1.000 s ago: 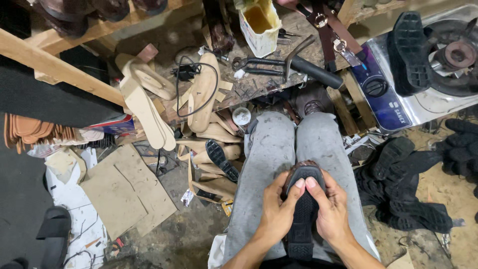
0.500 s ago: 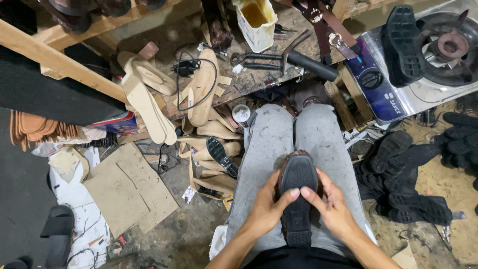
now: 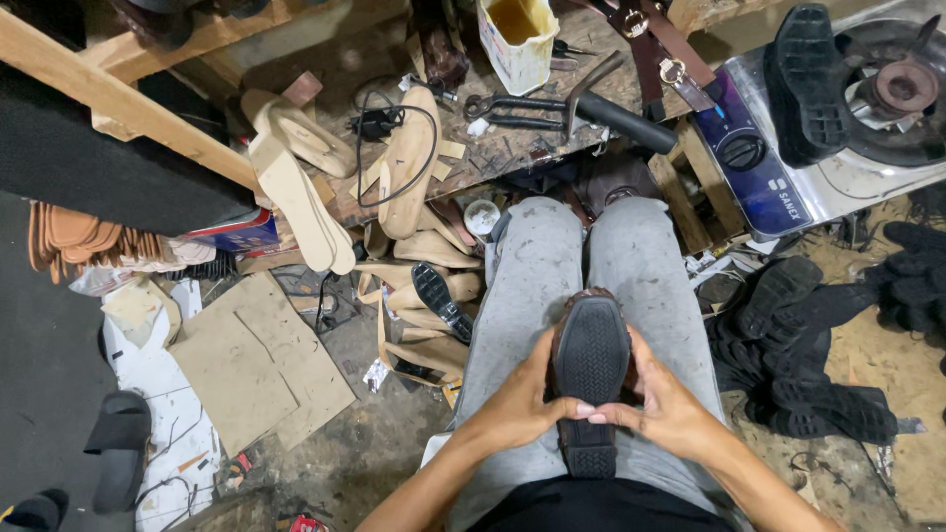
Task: The person sits on the floor of a shoe workshop and uses a curved horn-shaped tool to press and smooth the sole of a sandal against the shoe upper, working around the edges. They turn the sandal over, press the black rubber sole into place, and handle other lasts and finished shoes on the shelf above.
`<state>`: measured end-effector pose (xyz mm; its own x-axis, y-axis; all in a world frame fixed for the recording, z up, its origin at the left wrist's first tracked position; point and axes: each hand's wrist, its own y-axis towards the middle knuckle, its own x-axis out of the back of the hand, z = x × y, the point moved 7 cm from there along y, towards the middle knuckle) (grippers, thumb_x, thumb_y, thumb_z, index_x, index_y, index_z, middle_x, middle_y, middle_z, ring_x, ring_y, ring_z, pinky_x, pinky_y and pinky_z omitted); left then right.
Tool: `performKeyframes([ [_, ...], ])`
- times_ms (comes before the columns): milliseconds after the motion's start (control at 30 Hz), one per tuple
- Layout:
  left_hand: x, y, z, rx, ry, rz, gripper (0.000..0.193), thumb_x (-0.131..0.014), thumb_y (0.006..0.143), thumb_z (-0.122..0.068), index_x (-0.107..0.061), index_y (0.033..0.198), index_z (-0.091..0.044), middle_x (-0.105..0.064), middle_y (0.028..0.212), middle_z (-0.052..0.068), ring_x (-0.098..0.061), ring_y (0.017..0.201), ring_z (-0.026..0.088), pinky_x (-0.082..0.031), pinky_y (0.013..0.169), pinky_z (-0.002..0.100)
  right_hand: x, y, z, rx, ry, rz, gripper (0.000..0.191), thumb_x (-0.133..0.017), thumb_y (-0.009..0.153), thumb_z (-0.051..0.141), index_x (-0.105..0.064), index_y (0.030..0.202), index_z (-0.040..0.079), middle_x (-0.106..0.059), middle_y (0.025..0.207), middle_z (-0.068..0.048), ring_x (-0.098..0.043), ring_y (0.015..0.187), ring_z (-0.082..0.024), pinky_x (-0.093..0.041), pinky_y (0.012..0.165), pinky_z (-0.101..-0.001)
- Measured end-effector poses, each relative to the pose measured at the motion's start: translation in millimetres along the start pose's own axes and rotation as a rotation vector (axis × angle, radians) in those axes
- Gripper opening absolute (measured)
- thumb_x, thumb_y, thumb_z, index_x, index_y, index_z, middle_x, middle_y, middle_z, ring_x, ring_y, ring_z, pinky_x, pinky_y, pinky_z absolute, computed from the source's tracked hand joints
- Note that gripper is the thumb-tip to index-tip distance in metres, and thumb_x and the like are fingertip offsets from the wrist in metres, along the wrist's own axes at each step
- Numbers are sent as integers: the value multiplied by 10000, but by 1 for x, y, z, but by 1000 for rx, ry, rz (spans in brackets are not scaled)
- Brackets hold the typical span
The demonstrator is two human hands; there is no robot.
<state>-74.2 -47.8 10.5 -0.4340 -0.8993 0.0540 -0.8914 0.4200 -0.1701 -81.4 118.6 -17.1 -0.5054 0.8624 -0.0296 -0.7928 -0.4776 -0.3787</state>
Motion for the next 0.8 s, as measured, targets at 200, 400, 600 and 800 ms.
performKeyframes([
  [200, -4, -2, 7, 97, -162, 13, 975, -809, 773, -222, -269, 1568, -60, -572, 1401, 137, -606, 1230, 226, -508, 1026, 375, -17, -17, 13, 172, -244, -17, 1357, -936, 624, 65, 27, 1581, 61, -358, 1569, -168, -382, 1421, -266, -315, 1138, -391],
  [400, 6, 2, 7, 70, -168, -129, 537, -650, 997, -331, -549, 1414, -8, -709, 1245, 145, -639, 1165, 170, -511, 1012, 330, -42, -30, 6, 153, -380, -209, 1484, -988, 550, 258, 59, 1577, 29, -380, 1537, -213, -415, 1388, -285, -358, 1106, -385],
  [600, 9, 8, 26, 260, -107, -220, 516, -628, 962, -377, -566, 1333, -25, -737, 1114, 148, -697, 1021, 193, -549, 922, 337, -43, -20, 4, -90, -378, -243, 1420, -920, 631, 250, 78, 1618, 37, -557, 1434, -161, -587, 1286, -248, -462, 1091, -327],
  [800, 45, 26, -4, -209, -779, -187, 768, -558, 1062, -515, -354, 1624, -33, -553, 1503, 165, -585, 1351, 233, -453, 1174, 350, -16, -33, 53, -61, -205, 121, 985, -833, 801, 224, -265, 1588, 53, -513, 1410, -188, -524, 1311, -255, -362, 1110, -334],
])
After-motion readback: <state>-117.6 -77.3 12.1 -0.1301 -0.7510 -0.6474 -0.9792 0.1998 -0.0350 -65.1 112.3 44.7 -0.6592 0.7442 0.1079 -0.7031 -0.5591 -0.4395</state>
